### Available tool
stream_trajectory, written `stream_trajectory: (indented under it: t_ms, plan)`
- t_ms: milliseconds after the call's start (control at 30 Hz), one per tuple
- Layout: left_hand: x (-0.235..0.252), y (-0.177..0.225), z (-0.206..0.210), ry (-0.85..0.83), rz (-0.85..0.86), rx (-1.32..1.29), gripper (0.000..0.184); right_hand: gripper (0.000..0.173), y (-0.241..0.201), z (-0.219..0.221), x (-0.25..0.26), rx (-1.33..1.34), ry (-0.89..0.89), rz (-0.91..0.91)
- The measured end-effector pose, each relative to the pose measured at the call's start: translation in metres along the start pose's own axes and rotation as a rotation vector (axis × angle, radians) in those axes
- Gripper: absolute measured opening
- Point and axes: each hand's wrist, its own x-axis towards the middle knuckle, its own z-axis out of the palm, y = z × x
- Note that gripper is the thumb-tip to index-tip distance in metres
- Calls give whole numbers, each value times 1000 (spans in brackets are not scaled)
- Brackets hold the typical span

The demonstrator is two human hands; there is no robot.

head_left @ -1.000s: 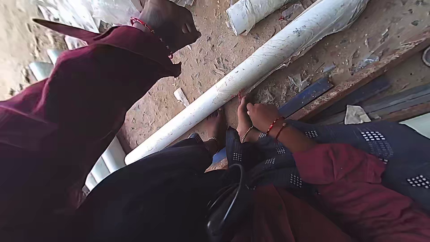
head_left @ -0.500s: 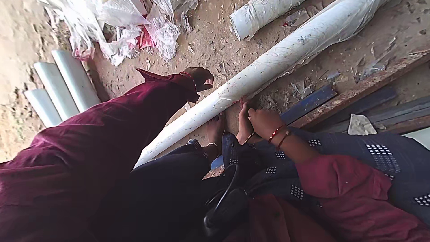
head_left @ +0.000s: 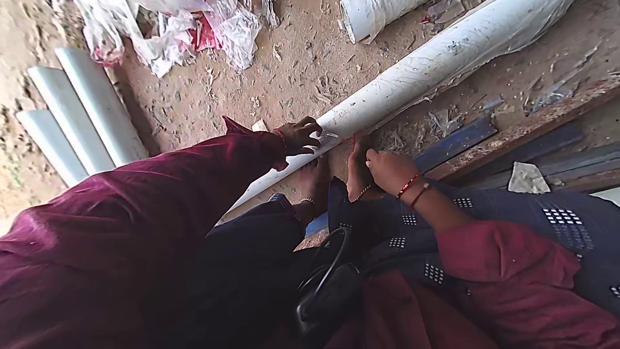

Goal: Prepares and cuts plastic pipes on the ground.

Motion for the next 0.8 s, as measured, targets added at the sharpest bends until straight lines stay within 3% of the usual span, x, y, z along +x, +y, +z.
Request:
stream_trajectory:
  t_ms: [100,333,433,567,733,800]
  plan:
    - [2,-14,19,193,159,12,12,27,0,1,0,-3,6,-1]
    - [5,-4,21,125,186,86,12,27,-1,-2,-3,5,17,-10]
    - [8,-17,37,269,298,106,10,27,1,-1,-4,36,29,-19]
    - [4,-7,22,136,223,105,14,28,0,-2,-3,28,20,-16]
    - [10,-25,47,366,340,160,7,28,0,-2,-1,5,6,-18]
    - [6,-13,38,274,270,206,13,29,0,-2,0,5,8,-15]
